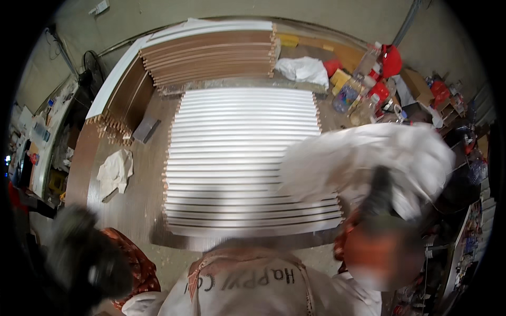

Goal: The person stirs a white substance in a small container, applies it to a sponge using a brush, and wipes the sponge across a series of wooden slats on a workbench. They use a cloth to wipe excess substance and continue sponging the slats.

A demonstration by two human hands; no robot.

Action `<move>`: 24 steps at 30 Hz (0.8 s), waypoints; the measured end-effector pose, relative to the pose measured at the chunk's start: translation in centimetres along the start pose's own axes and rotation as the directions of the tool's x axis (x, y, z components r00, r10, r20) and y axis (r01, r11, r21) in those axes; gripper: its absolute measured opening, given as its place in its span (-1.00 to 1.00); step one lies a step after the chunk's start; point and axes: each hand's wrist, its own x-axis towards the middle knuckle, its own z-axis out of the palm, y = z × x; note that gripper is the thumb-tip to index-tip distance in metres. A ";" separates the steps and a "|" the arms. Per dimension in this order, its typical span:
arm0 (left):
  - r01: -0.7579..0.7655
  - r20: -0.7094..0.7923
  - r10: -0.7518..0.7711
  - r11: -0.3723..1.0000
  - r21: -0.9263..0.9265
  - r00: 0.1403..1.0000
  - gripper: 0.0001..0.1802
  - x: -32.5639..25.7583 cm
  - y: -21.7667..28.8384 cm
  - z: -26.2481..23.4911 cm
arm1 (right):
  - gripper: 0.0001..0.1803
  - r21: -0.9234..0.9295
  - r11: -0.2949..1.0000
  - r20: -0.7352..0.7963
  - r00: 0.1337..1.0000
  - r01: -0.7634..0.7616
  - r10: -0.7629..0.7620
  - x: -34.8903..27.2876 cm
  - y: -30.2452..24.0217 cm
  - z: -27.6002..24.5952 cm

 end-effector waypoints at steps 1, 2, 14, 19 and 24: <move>0.056 -0.025 -0.055 0.998 0.029 0.998 -0.59 0.1 -0.2 -0.1 | -0.46 0.196 0.980 0.024 0.998 0.043 -0.049 -0.2 -1.7 3.6; 0.080 -0.054 -0.081 0.996 -0.033 0.995 -0.59 0.4 -2.7 2.2 | -0.46 0.280 0.954 0.034 0.993 0.102 -0.116 -0.9 -3.4 6.0; 0.292 0.327 -0.318 0.948 0.128 0.890 -0.55 -8.2 -20.1 13.7 | -0.55 0.217 0.635 0.815 0.221 0.741 -0.536 -6.3 0.8 18.4; 0.376 0.344 -0.400 0.917 0.136 0.850 -0.54 -8.0 -25.8 16.7 | -0.59 -0.434 0.700 0.648 0.736 0.567 -0.195 -0.2 7.6 13.2; 0.273 0.283 -0.338 0.931 0.244 0.898 -0.49 -5.0 -30.0 22.5 | -0.55 -0.260 0.749 0.529 0.739 0.609 -0.417 4.7 -1.2 22.7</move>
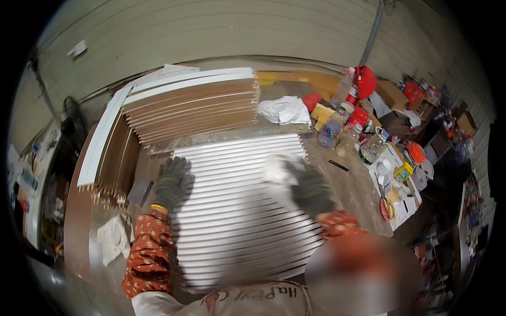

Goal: The person stirs a white substance in a small container, applies it to a sponge using a brush, and wipes the sponge across a series of wooden slats on a workbench. They use a cloth to wipe excess substance and continue sponging the slats.

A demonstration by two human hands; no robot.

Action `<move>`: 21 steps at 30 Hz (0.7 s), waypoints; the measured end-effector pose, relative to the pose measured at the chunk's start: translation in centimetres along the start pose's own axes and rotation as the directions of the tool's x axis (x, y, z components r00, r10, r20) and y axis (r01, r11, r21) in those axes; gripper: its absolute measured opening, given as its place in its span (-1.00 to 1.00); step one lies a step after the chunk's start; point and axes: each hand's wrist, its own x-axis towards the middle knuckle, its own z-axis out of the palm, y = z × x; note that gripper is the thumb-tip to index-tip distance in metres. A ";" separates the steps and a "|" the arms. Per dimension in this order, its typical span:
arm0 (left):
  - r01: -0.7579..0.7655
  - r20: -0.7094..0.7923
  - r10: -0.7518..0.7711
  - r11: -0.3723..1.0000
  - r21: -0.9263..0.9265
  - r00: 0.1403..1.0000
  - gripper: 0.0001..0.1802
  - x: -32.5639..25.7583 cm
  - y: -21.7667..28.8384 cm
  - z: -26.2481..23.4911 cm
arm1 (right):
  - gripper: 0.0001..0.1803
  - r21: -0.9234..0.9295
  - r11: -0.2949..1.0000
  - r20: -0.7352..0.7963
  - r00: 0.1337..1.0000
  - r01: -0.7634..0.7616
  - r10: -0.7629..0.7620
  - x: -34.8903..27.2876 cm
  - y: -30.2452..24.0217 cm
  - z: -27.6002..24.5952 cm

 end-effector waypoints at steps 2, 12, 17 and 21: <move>0.030 0.051 -0.033 0.998 0.054 0.998 -0.46 1.6 1.1 3.5 | -0.47 0.098 0.991 0.079 0.992 0.092 -0.100 2.4 -2.5 5.9; 0.005 0.030 -0.012 0.976 0.216 0.999 -0.43 1.5 1.5 4.9 | -0.69 -0.433 0.851 0.248 0.868 -0.298 0.430 -2.7 14.3 8.2; 0.020 0.027 -0.027 0.971 0.239 0.999 -0.44 2.1 2.0 5.0 | -0.76 -0.268 0.922 0.042 0.952 -0.281 0.302 2.6 15.1 8.7; 0.005 0.023 -0.011 0.971 0.238 1.000 -0.44 1.9 1.9 4.6 | -0.65 -0.172 0.982 0.354 0.935 0.074 -0.008 9.1 0.3 12.7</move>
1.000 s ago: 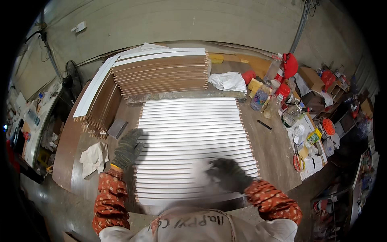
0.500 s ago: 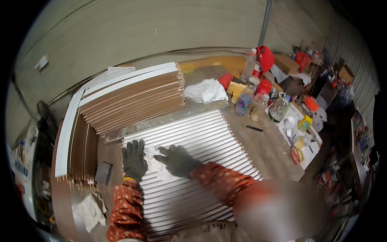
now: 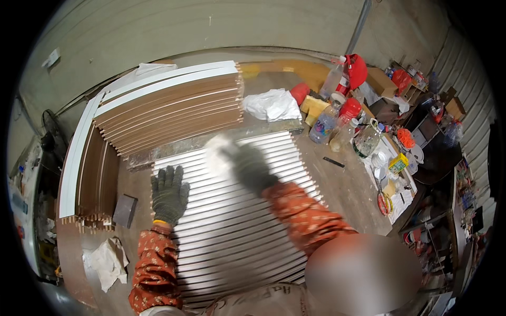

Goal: The person stirs a white substance in a small container, applies it to a sponge using a brush, and wipes the sponge across a series of wooden slats on a workbench. They use a cloth to wipe excess substance and continue sponging the slats.

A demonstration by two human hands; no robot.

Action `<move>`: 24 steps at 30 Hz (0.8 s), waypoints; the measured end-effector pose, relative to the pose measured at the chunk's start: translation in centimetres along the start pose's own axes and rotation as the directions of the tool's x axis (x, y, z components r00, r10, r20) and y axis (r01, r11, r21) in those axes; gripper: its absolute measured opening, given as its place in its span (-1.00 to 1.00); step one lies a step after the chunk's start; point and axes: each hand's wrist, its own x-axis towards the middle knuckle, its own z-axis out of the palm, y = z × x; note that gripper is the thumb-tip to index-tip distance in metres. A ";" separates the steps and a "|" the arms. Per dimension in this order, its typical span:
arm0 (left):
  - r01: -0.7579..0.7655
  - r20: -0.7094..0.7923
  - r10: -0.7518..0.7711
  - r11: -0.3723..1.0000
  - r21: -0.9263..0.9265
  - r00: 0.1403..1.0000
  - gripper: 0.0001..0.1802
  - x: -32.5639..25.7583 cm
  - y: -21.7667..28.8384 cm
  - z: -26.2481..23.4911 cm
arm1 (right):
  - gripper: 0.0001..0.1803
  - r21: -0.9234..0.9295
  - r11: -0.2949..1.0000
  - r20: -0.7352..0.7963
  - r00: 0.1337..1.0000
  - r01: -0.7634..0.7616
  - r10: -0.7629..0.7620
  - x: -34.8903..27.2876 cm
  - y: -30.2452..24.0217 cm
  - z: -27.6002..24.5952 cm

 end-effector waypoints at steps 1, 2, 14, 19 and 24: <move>0.020 0.041 -0.019 1.000 -0.018 0.999 -0.44 0.3 0.3 -0.4 | -0.63 -0.091 0.989 -0.027 0.992 0.117 -0.120 0.6 -1.3 1.8; 0.012 0.024 -0.012 1.000 -0.022 1.000 -0.43 0.3 0.1 -0.3 | -0.57 -0.056 0.985 -0.118 0.978 0.165 -0.171 -0.2 -0.6 3.3; 0.027 0.039 -0.027 1.000 -0.003 0.999 -0.44 0.0 0.2 -0.1 | -0.78 0.368 0.922 -0.130 0.975 -0.121 0.180 0.7 16.2 8.2; 0.008 0.044 -0.009 1.000 0.020 0.999 -0.42 0.0 -0.2 -0.2 | -0.56 -0.024 0.998 -0.041 0.998 0.055 -0.056 0.6 3.6 3.5; -0.007 0.074 0.007 1.000 0.002 0.997 -0.42 0.5 0.7 -0.6 | -0.59 -0.246 0.875 -0.057 0.907 -0.417 0.416 -7.2 21.5 5.9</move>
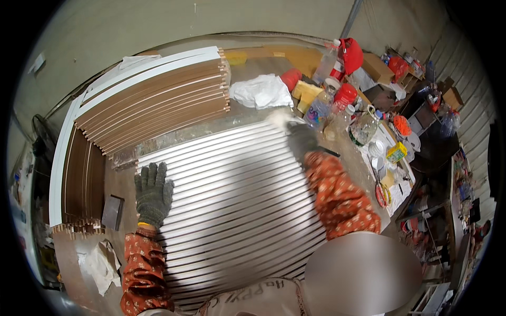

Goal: The person stirs a white substance in a small container, applies it to a sponge using a brush, and wipes the sponge across a series of wooden slats on a workbench. They use a cloth to wipe excess substance and continue sponging the slats.

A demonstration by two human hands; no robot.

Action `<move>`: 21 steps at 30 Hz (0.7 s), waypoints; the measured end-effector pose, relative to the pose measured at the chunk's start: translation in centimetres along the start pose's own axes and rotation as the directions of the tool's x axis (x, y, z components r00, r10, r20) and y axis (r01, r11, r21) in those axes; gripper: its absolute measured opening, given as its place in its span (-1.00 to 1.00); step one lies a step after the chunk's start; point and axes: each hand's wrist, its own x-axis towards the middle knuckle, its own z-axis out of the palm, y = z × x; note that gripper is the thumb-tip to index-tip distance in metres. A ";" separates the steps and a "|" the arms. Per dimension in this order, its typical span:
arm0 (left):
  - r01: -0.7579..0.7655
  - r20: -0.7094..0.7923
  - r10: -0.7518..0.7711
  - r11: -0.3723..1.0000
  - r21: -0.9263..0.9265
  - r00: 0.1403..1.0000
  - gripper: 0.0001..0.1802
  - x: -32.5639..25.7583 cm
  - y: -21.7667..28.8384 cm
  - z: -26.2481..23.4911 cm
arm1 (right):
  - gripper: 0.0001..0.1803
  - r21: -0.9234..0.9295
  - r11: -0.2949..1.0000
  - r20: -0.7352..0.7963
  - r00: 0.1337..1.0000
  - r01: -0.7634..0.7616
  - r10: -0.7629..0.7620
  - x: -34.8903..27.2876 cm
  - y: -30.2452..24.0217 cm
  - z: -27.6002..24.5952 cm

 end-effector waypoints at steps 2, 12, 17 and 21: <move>-0.016 -0.008 0.016 1.000 -0.006 1.000 -0.43 0.0 -0.5 0.2 | -0.64 0.134 0.982 0.060 0.990 -0.135 0.128 -0.5 5.8 1.5; 0.035 0.025 -0.220 0.040 -0.999 0.975 -0.42 0.9 4.1 -0.3 | -0.34 0.752 -0.303 -0.658 0.687 0.585 -0.308 -3.4 -22.2 -15.4; 0.301 0.296 0.174 -0.830 -0.469 0.939 -0.70 5.0 4.5 -2.4 | -0.07 0.881 0.206 -0.317 0.856 0.425 -0.409 -4.9 -20.0 -11.4; 0.137 0.069 -0.346 0.176 -0.975 0.936 -0.64 9.5 6.1 -1.2 | -0.22 0.481 0.829 -0.110 0.958 0.284 -0.265 -2.8 -18.0 -7.0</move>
